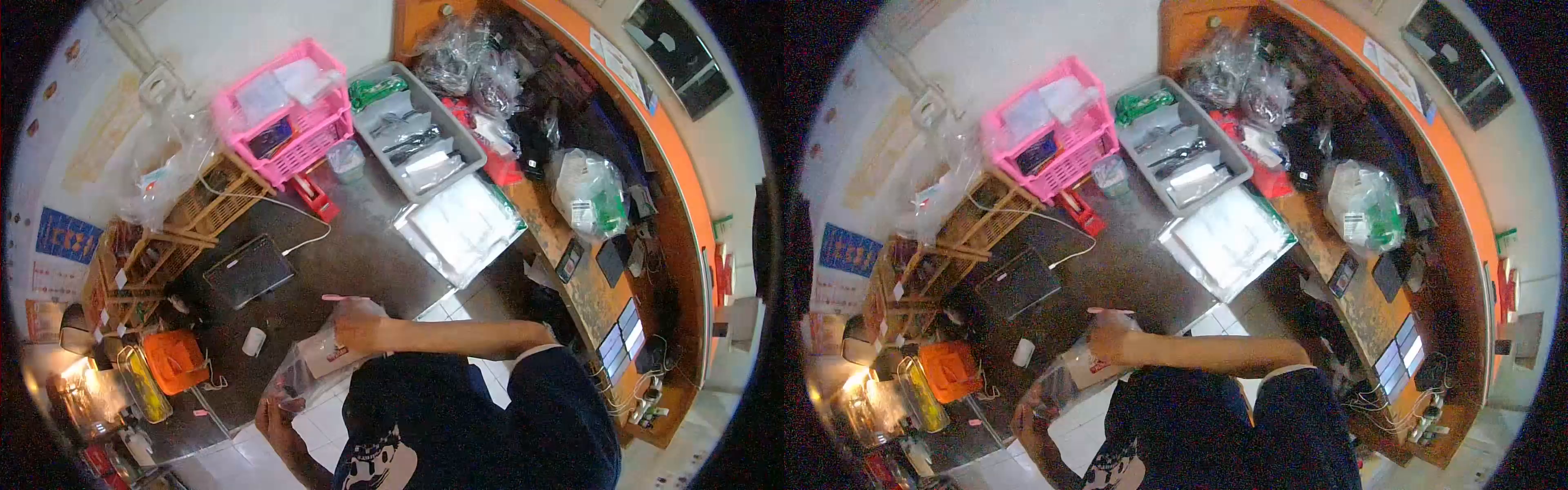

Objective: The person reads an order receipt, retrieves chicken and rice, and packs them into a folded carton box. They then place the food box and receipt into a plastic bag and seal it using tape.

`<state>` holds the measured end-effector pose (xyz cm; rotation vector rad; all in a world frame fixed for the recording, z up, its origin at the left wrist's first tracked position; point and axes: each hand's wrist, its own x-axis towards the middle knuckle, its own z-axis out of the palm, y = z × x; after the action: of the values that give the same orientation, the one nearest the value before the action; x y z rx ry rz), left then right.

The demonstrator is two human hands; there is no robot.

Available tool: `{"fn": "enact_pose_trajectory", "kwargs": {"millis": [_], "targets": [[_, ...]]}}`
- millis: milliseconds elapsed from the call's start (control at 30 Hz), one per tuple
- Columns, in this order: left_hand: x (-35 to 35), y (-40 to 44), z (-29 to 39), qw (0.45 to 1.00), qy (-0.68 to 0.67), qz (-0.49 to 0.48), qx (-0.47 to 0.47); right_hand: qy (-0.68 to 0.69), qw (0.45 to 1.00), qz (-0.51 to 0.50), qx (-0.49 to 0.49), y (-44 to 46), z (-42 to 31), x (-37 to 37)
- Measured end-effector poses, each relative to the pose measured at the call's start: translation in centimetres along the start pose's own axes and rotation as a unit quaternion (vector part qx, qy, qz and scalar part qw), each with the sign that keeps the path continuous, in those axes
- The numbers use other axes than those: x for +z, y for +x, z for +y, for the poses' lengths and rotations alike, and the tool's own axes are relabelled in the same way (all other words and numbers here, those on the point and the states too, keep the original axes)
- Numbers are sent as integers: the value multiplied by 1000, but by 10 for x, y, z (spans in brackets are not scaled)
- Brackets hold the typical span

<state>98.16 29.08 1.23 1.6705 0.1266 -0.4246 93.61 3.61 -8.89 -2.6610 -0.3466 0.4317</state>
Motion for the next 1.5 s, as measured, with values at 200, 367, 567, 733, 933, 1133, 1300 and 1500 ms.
{"fn": "enact_pose_trajectory", "kwargs": {"millis": [200,367,567,733,933,1133,1300,1500], "targets": [[6,12,-8,998,57,12,40,216,958,12,-189,-40,27,-114],[1,12,-40,945,233,-38,228,7,910,280,306,-56,282,-81],[27,11,-10,992,72,84,-61,-114,825,307,461,-106,424,-31],[58,10,5,966,229,111,42,7,857,335,391,-135,432,-73],[44,17,-6,992,27,119,-17,62,870,335,358,-175,447,-116],[13,29,-28,991,46,118,53,10,645,696,315,-198,338,-190],[15,38,-11,993,54,99,24,688,375,614,90,-120,129,-192],[-2,54,-13,992,-97,84,1,645,745,140,-96,72,-28,-1]]}}
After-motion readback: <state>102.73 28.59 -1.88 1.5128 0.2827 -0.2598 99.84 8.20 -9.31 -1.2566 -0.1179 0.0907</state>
